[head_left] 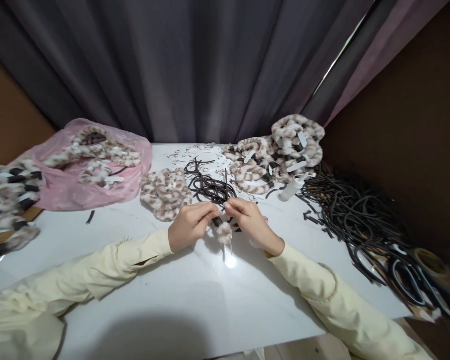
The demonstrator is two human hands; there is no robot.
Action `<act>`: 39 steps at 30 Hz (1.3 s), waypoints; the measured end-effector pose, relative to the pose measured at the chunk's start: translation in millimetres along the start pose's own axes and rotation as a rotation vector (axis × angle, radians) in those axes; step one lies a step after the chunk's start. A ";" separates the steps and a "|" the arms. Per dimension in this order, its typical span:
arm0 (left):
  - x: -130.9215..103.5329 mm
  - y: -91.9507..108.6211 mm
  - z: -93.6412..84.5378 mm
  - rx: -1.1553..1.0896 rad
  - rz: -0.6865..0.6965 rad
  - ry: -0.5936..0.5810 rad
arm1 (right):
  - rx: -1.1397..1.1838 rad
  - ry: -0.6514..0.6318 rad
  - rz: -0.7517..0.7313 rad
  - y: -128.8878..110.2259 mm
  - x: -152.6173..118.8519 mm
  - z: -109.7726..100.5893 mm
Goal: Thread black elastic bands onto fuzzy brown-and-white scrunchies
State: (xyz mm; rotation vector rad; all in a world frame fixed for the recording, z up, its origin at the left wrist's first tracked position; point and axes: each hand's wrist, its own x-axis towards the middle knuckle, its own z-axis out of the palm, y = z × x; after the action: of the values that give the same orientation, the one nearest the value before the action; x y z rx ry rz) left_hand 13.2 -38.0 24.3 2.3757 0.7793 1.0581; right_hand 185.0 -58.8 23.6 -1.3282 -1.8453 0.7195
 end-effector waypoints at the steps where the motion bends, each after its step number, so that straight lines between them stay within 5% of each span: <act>1: -0.1 0.8 -0.2 0.003 -0.006 -0.001 | 0.033 -0.014 0.028 0.7 0.2 0.0; 7: -2.0 0.7 0.8 0.002 0.025 0.045 | 0.328 -0.158 0.169 3.0 0.1 1.5; 13: -3.7 0.2 2.5 -0.109 0.068 0.012 | 0.375 -0.251 0.123 7.7 0.0 7.2; 17: -0.4 -2.6 3.7 -0.057 -0.091 0.015 | 0.151 0.040 0.049 0.6 -4.6 10.4; 20: 5.5 -9.4 4.4 -0.069 -0.276 0.047 | -0.117 0.270 -0.136 -11.0 -14.2 13.2; 24: 13.6 -20.6 6.0 -0.299 -0.514 0.092 | -0.554 0.178 -0.384 -16.9 -24.5 23.9; 32: 18.5 -15.4 5.5 -0.835 -0.872 0.053 | -1.006 0.177 -0.422 -4.2 -13.8 38.4; 39: 14.7 -6.5 7.5 -0.815 -0.861 0.017 | -1.092 0.184 -0.447 -0.3 -11.5 40.2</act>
State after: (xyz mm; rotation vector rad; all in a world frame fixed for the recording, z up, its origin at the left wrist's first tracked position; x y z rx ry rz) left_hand 25.0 -24.7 23.7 1.1586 0.9856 0.7806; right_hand 154.0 -70.7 -1.8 -1.4024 -2.3294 -0.7439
